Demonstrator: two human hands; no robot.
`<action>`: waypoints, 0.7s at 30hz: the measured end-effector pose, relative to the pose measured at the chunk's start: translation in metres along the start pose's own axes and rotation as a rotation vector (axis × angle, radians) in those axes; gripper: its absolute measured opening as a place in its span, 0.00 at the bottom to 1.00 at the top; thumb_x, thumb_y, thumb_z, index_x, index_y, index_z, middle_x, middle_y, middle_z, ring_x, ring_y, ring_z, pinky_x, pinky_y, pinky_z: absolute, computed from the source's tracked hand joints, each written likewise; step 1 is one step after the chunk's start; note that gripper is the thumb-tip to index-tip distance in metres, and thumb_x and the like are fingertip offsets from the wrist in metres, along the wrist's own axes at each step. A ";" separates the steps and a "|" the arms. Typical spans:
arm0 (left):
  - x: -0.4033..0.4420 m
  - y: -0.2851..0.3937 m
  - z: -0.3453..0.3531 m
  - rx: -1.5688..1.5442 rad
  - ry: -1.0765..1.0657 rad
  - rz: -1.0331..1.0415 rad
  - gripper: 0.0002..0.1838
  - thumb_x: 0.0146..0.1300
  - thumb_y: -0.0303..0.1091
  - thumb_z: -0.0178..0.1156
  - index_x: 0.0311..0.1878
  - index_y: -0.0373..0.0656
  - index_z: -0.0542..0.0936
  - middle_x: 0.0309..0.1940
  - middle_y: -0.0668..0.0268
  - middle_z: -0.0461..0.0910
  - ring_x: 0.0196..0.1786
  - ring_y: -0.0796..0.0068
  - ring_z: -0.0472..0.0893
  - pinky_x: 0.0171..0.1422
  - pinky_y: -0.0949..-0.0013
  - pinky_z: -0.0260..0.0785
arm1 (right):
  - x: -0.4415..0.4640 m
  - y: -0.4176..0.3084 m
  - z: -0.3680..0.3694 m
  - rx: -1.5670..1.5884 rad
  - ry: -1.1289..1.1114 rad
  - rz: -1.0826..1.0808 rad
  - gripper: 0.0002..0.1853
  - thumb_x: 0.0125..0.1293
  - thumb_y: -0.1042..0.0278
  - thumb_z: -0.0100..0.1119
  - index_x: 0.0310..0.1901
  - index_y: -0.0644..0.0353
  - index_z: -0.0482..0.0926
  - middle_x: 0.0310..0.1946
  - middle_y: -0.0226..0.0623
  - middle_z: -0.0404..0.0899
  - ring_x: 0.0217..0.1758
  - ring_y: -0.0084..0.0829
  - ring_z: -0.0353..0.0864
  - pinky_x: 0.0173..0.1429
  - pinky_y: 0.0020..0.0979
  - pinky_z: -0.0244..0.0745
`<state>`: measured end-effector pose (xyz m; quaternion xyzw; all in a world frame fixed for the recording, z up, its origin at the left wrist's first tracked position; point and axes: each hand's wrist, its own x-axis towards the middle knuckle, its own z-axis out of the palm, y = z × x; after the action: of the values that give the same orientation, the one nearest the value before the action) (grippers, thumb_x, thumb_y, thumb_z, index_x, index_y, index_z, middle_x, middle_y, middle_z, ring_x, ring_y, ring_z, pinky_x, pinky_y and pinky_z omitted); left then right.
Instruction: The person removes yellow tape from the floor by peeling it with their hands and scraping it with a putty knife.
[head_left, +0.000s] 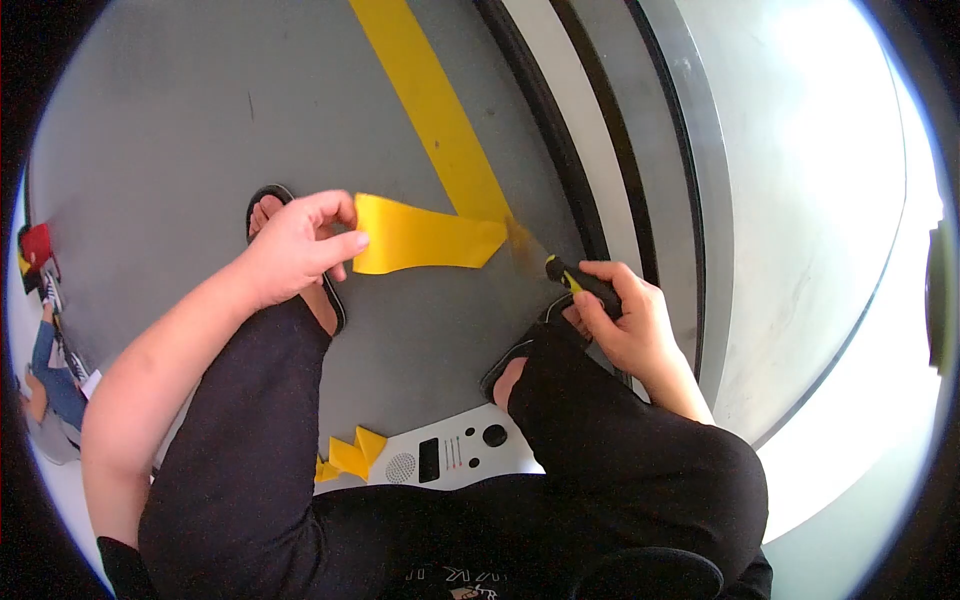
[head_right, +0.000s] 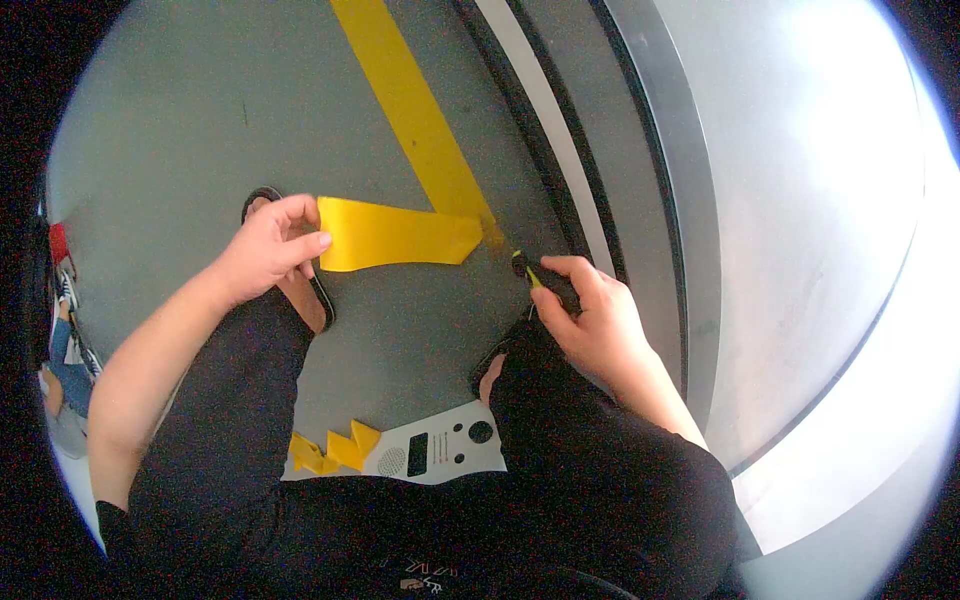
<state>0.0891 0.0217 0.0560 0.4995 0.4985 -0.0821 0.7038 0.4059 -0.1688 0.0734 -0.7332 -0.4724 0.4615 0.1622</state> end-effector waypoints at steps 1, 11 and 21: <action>0.001 0.012 0.005 0.063 -0.012 0.079 0.09 0.65 0.35 0.60 0.38 0.41 0.73 0.29 0.71 0.76 0.26 0.86 0.76 0.28 0.78 0.68 | 0.001 -0.008 -0.008 -0.050 -0.109 0.024 0.18 0.60 0.64 0.65 0.49 0.62 0.77 0.36 0.48 0.82 0.36 0.46 0.83 0.42 0.39 0.78; 0.036 0.125 0.062 1.167 0.136 0.960 0.06 0.60 0.33 0.56 0.37 0.43 0.76 0.29 0.59 0.80 0.36 0.57 0.83 0.38 0.58 0.75 | 0.023 -0.018 0.005 -0.383 -0.208 -0.536 0.15 0.56 0.67 0.65 0.43 0.64 0.78 0.30 0.43 0.77 0.34 0.44 0.81 0.41 0.40 0.78; 0.038 0.124 0.091 1.170 0.113 0.989 0.06 0.57 0.31 0.57 0.37 0.42 0.75 0.28 0.59 0.82 0.35 0.60 0.85 0.37 0.61 0.77 | 0.047 -0.006 0.035 -0.485 0.015 -0.505 0.13 0.58 0.65 0.64 0.35 0.64 0.73 0.26 0.43 0.74 0.30 0.44 0.79 0.36 0.41 0.77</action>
<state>0.2401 0.0249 0.1036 0.9588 0.1276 0.0174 0.2532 0.3792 -0.1331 0.0349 -0.6136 -0.7337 0.2759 0.0957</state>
